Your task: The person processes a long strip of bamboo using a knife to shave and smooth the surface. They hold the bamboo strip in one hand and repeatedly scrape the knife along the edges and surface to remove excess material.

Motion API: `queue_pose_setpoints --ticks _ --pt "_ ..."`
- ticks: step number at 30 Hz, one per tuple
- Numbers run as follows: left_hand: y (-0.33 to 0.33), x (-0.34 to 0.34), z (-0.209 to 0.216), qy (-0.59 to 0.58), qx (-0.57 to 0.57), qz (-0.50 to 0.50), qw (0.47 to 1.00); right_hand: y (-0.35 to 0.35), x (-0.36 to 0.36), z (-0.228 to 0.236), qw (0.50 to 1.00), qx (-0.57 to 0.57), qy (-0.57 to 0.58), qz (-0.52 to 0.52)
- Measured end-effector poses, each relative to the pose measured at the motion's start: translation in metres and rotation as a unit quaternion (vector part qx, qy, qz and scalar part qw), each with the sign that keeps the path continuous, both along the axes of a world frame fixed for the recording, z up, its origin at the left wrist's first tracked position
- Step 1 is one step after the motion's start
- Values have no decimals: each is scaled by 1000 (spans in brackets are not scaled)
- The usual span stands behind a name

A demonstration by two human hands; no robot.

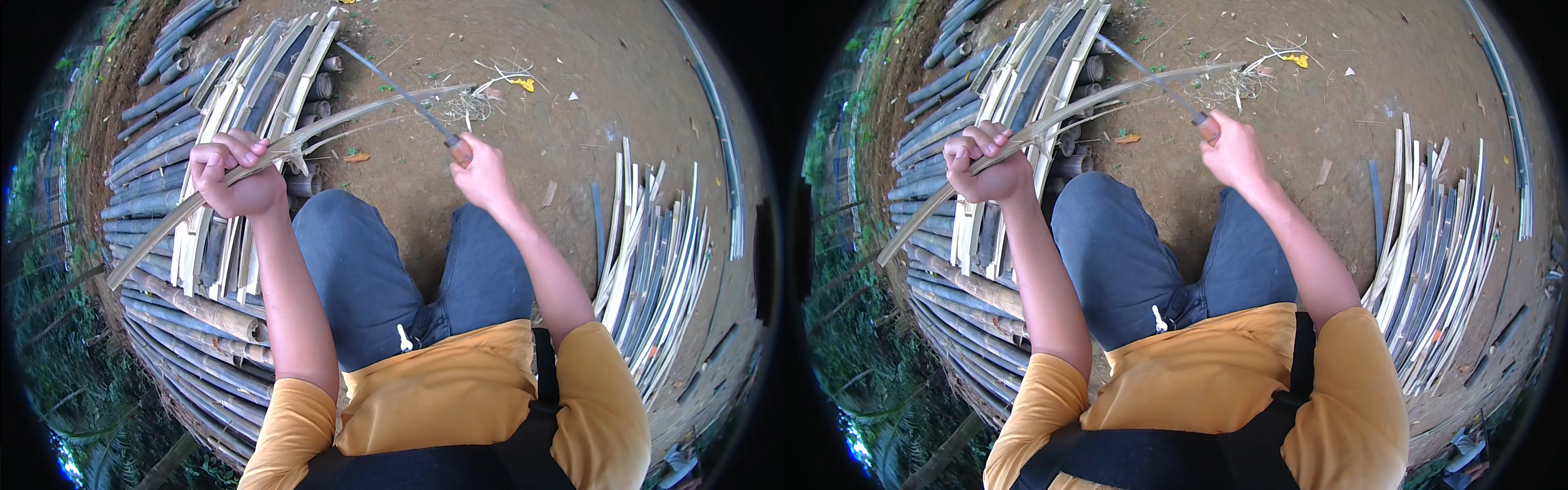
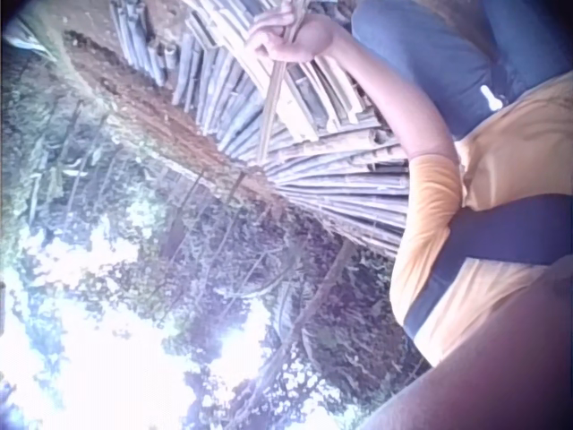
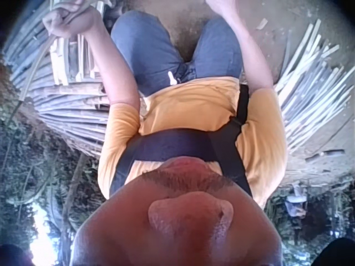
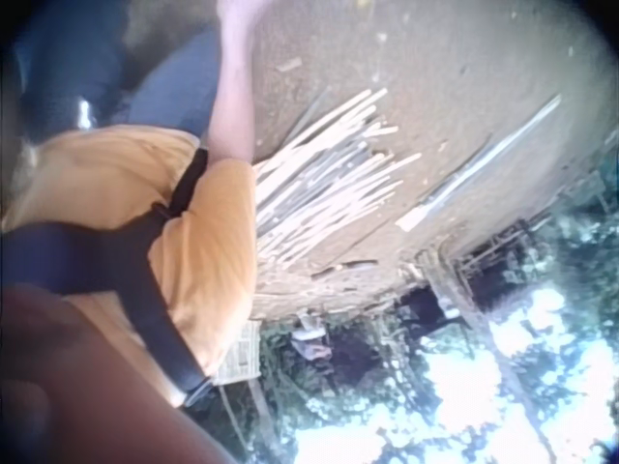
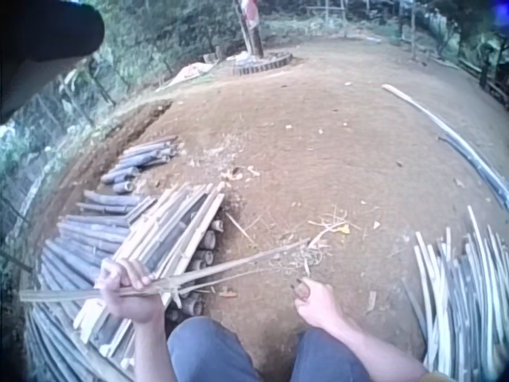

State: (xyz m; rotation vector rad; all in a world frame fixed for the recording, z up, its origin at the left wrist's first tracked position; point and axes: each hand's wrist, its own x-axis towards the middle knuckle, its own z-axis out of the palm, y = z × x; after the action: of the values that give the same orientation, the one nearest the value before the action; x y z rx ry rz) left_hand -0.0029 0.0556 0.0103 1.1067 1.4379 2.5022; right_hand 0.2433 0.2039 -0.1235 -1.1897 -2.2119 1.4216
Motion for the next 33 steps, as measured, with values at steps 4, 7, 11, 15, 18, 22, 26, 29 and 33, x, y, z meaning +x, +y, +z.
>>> queue_pose_setpoints --ticks 4,7,11,15,18,22,26,29,33 --pt "-6 -1 -5 -17 14 0 1000 -9 -13 -21 995 31 -90 18" --pt "-8 -3 -10 -21 26 -7 999 35 -18 -55 985 32 -157 -59" --pt "-15 2 -7 13 8 -28 999 6 -14 -24 992 24 -121 35" --pt "-11 -4 -2 14 -3 -52 999 17 -17 -64 990 48 -134 -22" --pt "-5 -4 -7 -10 7 -66 998 67 -5 -101 976 -12 -194 -96" --pt "-20 -13 -11 4 30 -80 996 18 -28 -67 996 -21 -85 -26" --pt "-19 -35 -15 -18 33 -124 992 20 -19 -82 990 -53 -120 -57" --pt "-20 -28 -15 -13 26 -121 992 46 -15 -82 983 -63 -153 -83" --pt "-18 -9 -9 -8 -4 -67 998 0 -24 -40 997 -46 -67 2"
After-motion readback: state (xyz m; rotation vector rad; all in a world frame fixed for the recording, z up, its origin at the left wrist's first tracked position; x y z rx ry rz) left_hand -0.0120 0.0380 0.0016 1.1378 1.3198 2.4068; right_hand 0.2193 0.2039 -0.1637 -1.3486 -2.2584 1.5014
